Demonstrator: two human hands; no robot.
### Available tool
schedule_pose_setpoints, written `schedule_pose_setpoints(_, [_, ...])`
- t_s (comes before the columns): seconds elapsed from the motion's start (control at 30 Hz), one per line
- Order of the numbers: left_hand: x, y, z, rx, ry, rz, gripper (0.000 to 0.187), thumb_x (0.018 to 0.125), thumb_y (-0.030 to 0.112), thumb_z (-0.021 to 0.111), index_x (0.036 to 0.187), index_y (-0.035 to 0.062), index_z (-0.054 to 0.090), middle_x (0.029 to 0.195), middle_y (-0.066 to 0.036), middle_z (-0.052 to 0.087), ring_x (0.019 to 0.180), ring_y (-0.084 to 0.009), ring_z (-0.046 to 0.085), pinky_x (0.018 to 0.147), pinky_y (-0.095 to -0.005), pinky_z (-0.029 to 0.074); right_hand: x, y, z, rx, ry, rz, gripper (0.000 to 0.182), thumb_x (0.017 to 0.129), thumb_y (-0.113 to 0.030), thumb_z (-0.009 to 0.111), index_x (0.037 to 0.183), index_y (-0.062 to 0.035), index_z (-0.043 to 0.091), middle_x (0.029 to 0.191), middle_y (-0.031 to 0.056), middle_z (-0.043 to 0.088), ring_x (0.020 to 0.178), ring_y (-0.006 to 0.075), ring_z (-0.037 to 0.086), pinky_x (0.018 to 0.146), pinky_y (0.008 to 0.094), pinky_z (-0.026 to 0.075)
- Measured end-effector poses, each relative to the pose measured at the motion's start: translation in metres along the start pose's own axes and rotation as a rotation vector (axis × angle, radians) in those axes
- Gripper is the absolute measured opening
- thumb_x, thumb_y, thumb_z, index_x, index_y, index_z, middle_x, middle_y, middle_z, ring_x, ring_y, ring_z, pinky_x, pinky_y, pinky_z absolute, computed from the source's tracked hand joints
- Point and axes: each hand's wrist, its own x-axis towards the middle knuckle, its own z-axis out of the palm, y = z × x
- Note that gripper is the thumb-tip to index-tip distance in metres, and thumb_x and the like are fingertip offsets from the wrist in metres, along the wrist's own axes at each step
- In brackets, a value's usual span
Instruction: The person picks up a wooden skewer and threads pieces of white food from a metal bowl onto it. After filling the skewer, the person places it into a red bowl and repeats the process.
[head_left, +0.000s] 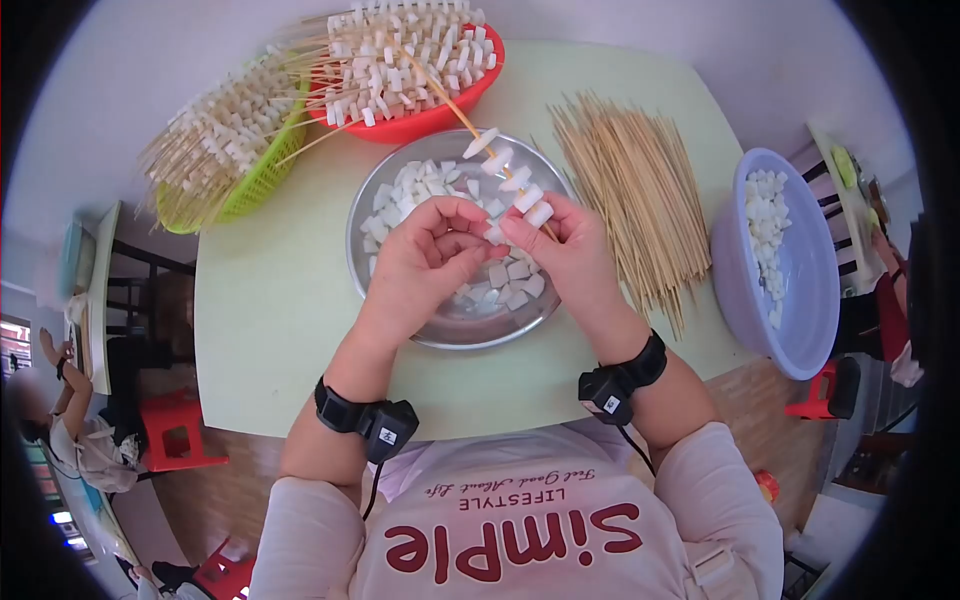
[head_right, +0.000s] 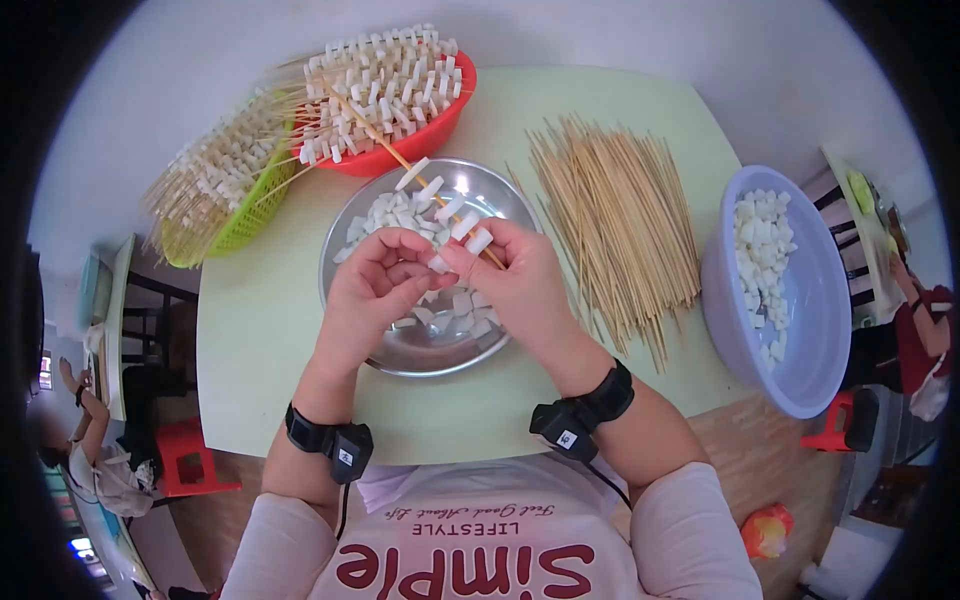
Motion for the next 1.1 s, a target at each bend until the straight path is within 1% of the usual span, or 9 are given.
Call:
schedule_pose_setpoints(0.2, [-0.002,-0.005,0.001,0.049,0.015,-0.066,0.019,0.088,0.0,0.06,0.105,-0.002,0.054,0.097,-0.007,0.06,0.091,-0.0164,0.064,0.079,-0.0256,0.053,-0.001,0.003,0.0,-0.011,-0.032,-0.022,0.02,0.087,-0.008,0.065,0.103,0.004,0.061,0.093,0.0074,0.066,0.08,0.008,0.062,0.069,0.0219,0.052])
schedule_pose_setpoints(0.3, [0.001,-0.004,-0.005,0.133,0.081,0.01,0.015,0.089,0.002,0.06,0.103,-0.0024,0.056,0.095,-0.007,0.062,0.085,-0.0164,0.065,0.078,-0.0258,0.053,0.0,0.008,0.0,-0.056,-0.022,-0.077,0.026,0.09,-0.009,0.061,0.113,0.0028,0.058,0.091,0.0036,0.065,0.077,0.0054,0.058,0.068,0.0196,0.048])
schedule_pose_setpoints(0.4, [0.01,0.005,-0.028,0.246,0.446,0.27,0.013,0.091,0.003,0.057,0.102,-0.0033,0.058,0.093,-0.009,0.064,0.083,-0.0169,0.066,0.077,-0.0256,0.052,-0.003,0.009,-0.003,-0.306,0.045,-0.064,0.037,0.096,-0.015,0.049,0.131,-0.0024,0.048,0.083,-0.0005,0.059,0.071,0.0026,0.049,0.066,0.0186,0.041])
schedule_pose_setpoints(0.43, [0.014,0.006,-0.039,0.263,0.467,0.291,0.013,0.091,0.003,0.057,0.102,-0.0033,0.058,0.093,-0.009,0.064,0.083,-0.0169,0.066,0.077,-0.0256,0.052,-0.004,0.006,-0.003,-0.294,0.017,-0.079,0.037,0.096,-0.015,0.049,0.131,-0.0024,0.048,0.083,-0.0005,0.059,0.071,0.0026,0.049,0.066,0.0186,0.041])
schedule_pose_setpoints(0.5, [0.017,0.008,-0.062,0.144,0.619,0.38,0.014,0.091,0.003,0.057,0.103,-0.0037,0.058,0.092,-0.009,0.064,0.084,-0.0166,0.065,0.076,-0.0252,0.051,-0.007,0.0,0.002,-0.574,-0.055,-0.07,0.037,0.097,-0.014,0.047,0.132,-0.0046,0.048,0.082,0.0044,0.063,0.07,0.0065,0.055,0.065,0.0231,0.043])
schedule_pose_setpoints(0.53, [0.018,0.006,-0.077,0.171,0.631,0.386,0.019,0.092,0.005,0.056,0.108,-0.0045,0.056,0.097,-0.012,0.064,0.087,-0.0194,0.065,0.08,-0.0287,0.052,-0.007,0.004,0.005,-0.711,-0.099,-0.287,0.038,0.096,-0.011,0.045,0.134,-0.008,0.047,0.078,0.0133,0.063,0.067,0.015,0.061,0.062,0.0289,0.044])
schedule_pose_setpoints(0.57, [0.018,0.005,-0.086,0.184,0.647,0.406,0.019,0.092,0.005,0.056,0.108,-0.0045,0.056,0.097,-0.012,0.064,0.087,-0.0194,0.065,0.08,-0.0287,0.052,-0.007,0.002,0.008,-0.7,-0.118,-0.304,0.038,0.096,-0.011,0.045,0.134,-0.008,0.047,0.078,0.0133,0.063,0.067,0.015,0.061,0.062,0.0289,0.044])
schedule_pose_setpoints(0.67, [0.018,0.006,-0.092,0.12,0.7,0.371,0.02,0.091,0.005,0.056,0.108,-0.0051,0.054,0.098,-0.012,0.064,0.088,-0.0191,0.064,0.081,-0.0284,0.051,-0.011,0.0,0.012,-0.84,-0.196,-0.303,0.039,0.093,-0.008,0.047,0.132,-0.0112,0.05,0.072,0.0189,0.059,0.059,0.0272,0.06,0.057,0.0325,0.045])
schedule_pose_setpoints(1.1, [0.018,0.005,-0.101,0.132,0.782,0.425,0.018,0.091,0.006,0.056,0.105,-0.005,0.052,0.095,-0.012,0.064,0.086,-0.0168,0.065,0.078,-0.0259,0.051,-0.011,0.003,0.01,-0.802,-0.205,-0.327,0.039,0.092,-0.007,0.049,0.13,-0.0115,0.052,0.067,0.0169,0.056,0.055,0.0271,0.056,0.055,0.0323,0.043])
